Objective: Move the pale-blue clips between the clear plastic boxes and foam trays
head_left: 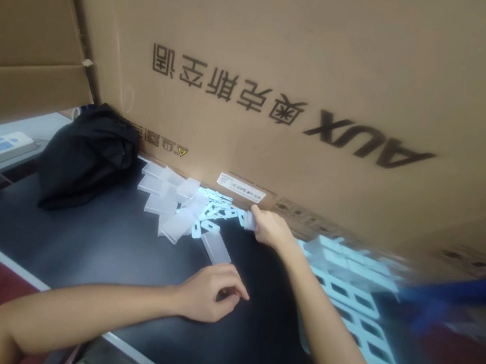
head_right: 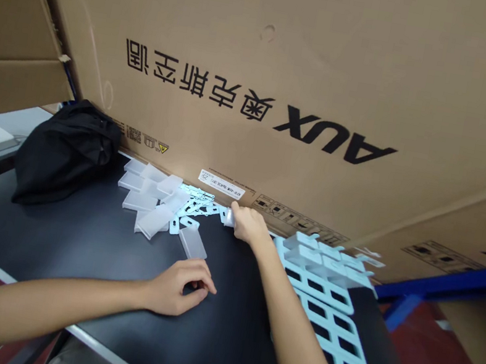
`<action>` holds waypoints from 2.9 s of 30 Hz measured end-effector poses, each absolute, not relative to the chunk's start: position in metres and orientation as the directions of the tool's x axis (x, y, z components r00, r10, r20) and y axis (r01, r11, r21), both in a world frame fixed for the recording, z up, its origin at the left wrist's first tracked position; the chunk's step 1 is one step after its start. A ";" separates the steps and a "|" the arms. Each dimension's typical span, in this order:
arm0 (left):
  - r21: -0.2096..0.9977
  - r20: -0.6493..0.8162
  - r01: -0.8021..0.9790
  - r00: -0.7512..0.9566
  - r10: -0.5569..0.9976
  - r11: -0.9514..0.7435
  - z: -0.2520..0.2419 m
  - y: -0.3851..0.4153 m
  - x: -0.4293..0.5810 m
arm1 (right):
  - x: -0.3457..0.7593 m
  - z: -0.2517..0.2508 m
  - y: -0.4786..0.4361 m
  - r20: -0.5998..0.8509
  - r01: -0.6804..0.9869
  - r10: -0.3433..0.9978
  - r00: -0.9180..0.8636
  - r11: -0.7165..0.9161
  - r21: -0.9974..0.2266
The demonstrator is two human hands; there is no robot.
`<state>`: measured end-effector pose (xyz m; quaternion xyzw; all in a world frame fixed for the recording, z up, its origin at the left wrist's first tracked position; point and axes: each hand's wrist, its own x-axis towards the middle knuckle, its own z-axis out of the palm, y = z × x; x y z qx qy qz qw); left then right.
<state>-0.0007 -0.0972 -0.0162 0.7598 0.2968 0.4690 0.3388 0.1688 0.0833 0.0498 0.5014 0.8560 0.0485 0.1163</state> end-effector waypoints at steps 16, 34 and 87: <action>0.957 0.291 -0.047 0.194 0.937 -0.288 -0.004 -0.086 -0.008 | 0.185 0.056 -0.060 0.357 0.255 0.754 -0.552 0.560 -0.789; 0.998 0.010 -0.057 0.185 0.983 0.000 -0.008 -0.087 0.000 | 0.196 0.031 -0.062 0.405 0.739 0.672 -0.619 0.673 0.013; 0.799 0.029 -0.550 0.439 0.898 0.243 0.000 -0.096 -0.001 | 0.169 0.039 -0.075 0.541 0.288 0.499 -0.678 0.856 -0.429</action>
